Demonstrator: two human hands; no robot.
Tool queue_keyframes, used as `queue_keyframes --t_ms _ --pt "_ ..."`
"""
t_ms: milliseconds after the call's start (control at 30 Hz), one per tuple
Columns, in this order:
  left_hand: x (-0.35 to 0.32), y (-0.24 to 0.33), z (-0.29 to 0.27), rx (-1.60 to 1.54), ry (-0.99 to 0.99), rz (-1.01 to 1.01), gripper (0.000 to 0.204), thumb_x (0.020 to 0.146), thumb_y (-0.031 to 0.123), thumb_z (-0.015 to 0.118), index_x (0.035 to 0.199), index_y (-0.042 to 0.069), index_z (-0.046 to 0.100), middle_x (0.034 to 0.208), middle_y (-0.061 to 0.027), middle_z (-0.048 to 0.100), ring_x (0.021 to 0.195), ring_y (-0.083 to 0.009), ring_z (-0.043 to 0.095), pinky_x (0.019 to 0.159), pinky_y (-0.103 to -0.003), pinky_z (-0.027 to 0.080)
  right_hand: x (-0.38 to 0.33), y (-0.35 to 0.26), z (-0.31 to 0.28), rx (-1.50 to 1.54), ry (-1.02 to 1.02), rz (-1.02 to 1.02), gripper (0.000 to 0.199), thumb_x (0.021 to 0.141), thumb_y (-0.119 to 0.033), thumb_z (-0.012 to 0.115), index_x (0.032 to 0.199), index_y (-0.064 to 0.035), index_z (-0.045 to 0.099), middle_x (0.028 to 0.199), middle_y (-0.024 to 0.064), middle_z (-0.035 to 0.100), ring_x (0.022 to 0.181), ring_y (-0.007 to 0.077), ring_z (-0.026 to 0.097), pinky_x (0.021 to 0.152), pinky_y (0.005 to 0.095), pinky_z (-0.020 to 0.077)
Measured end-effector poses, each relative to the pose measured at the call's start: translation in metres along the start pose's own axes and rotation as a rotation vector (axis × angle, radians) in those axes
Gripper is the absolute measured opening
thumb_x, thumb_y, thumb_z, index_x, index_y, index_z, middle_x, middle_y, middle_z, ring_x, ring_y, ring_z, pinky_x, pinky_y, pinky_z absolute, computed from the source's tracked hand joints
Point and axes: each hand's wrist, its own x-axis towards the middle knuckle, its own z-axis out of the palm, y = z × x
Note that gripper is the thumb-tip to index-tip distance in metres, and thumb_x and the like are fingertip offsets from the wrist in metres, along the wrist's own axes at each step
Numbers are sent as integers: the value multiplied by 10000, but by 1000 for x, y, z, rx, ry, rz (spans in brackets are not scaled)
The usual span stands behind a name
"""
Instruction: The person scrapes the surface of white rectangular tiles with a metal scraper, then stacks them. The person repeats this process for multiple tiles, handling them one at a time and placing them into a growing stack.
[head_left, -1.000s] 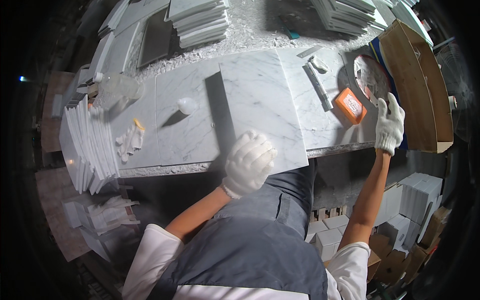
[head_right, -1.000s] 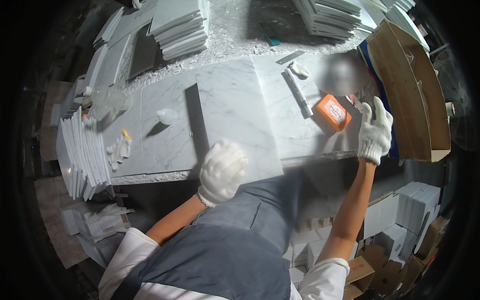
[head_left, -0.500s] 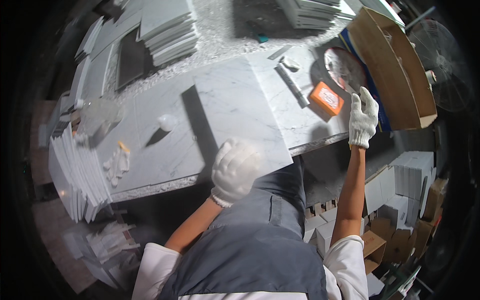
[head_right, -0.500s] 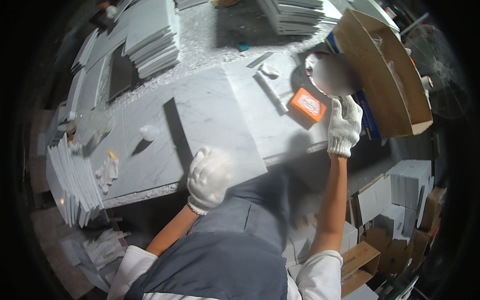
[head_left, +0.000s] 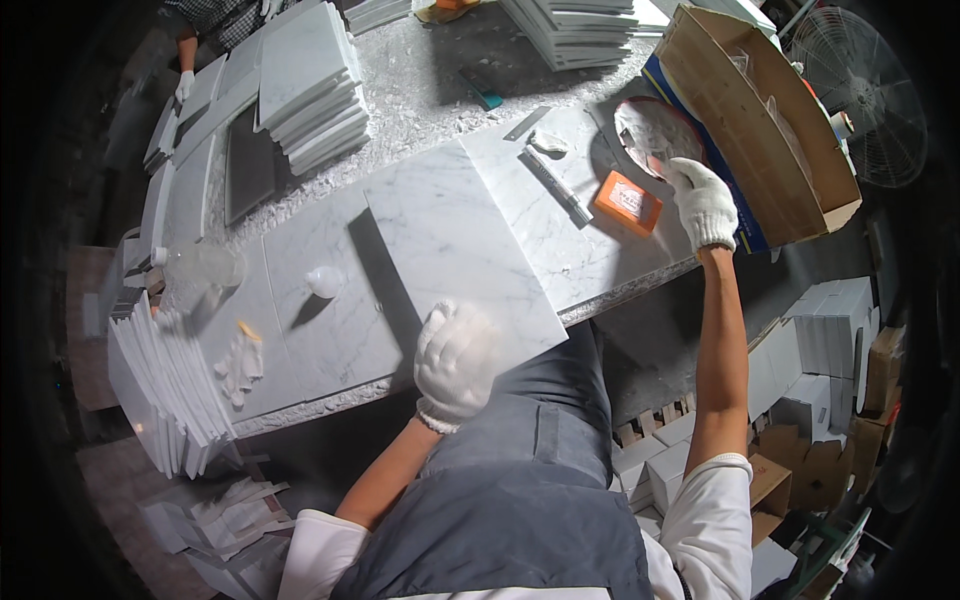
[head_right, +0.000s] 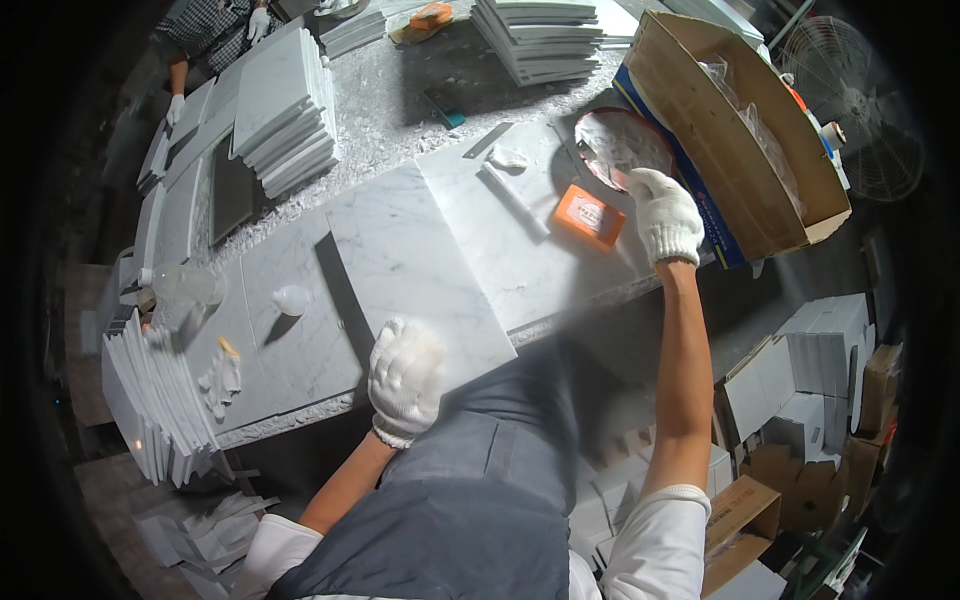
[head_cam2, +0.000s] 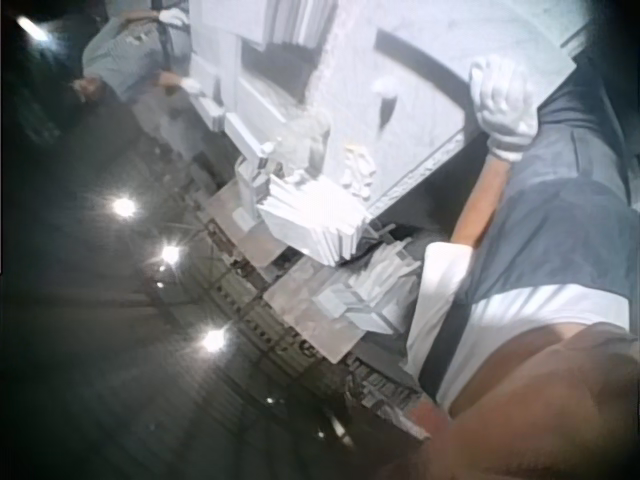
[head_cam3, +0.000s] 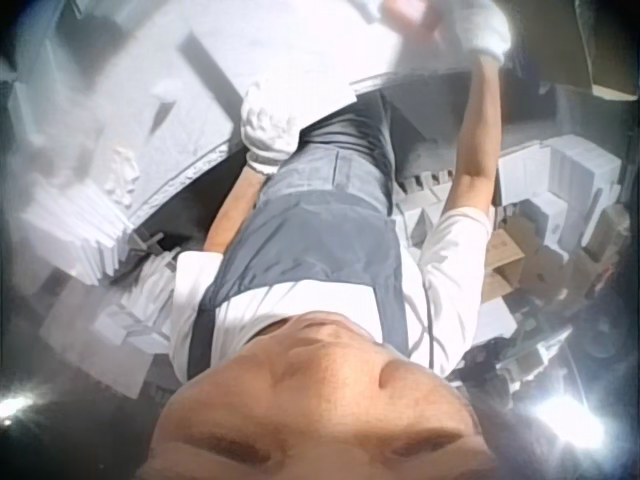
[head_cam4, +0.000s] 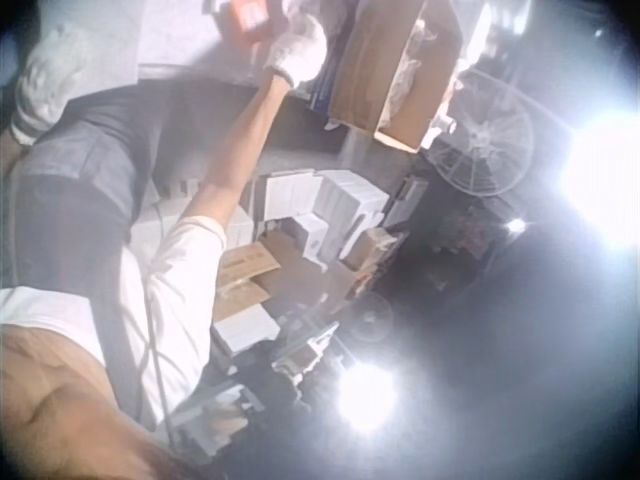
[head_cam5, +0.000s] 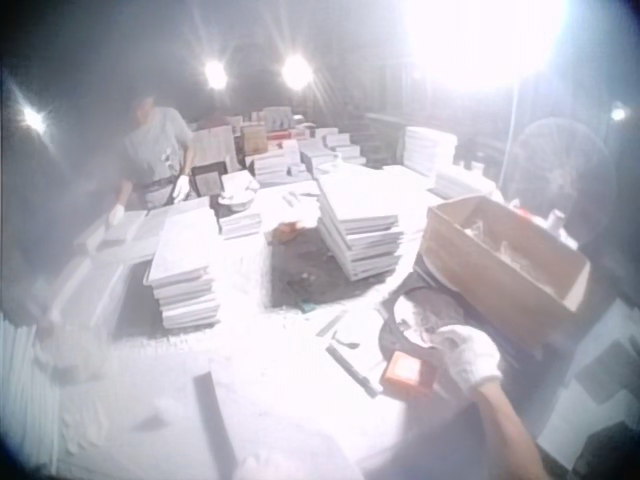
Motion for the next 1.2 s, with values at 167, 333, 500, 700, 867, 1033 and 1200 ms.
queue_keyframes --t_ms 167,333,500,700,867,1033,1200 --pt "0 -1 0 -10 -19 -7 315 849 187 697 1149 104 741 1197 -85 677 1220 -305 589 1105 -519 441 -4 3 -10 351 -6 118 249 969 -194 691 1191 -94 745 947 22 751 709 103 657 659 262 536" --pt "-1 1 1 16 -2 -21 297 854 195 692 1131 102 747 1195 -79 680 1219 -299 593 1109 -504 442 -6 -7 -8 386 -97 198 240 944 -189 701 1156 -91 754 972 76 768 749 161 710 737 305 555" --pt "-2 -1 1 1 -7 -31 288 853 184 680 1118 99 752 1212 -79 676 1225 -304 589 1115 -493 439 1 -2 3 544 -162 293 255 940 -185 705 1165 -76 758 887 54 748 689 119 669 654 280 536" --pt "-4 -2 2 -22 -11 -51 289 843 183 688 1110 93 750 1217 -82 672 1223 -318 584 1113 -495 439 3 10 3 633 -191 314 292 968 -188 692 1215 -37 730 863 3 707 688 78 624 605 242 509" --pt "-3 -1 1 -40 -7 -47 277 848 184 692 1103 89 746 1213 -80 671 1208 -326 584 1099 -513 446 1 15 10 703 -184 332 273 951 -171 701 1185 -37 747 829 10 714 657 80 616 588 244 491" --pt "2 2 -1 -21 2 -23 264 850 167 687 1095 89 746 1196 -81 676 1202 -318 587 1090 -520 452 -1 21 13 746 -158 338 271 955 -172 703 1187 -38 747 845 6 718 672 79 620 593 243 495" --pt "5 2 -2 -50 12 -40 264 840 185 709 1084 93 749 1197 -89 678 1215 -312 587 1089 -521 453 -6 21 10 812 -137 371 294 987 -170 681 1252 -47 715 875 -23 692 680 54 594 585 205 467"
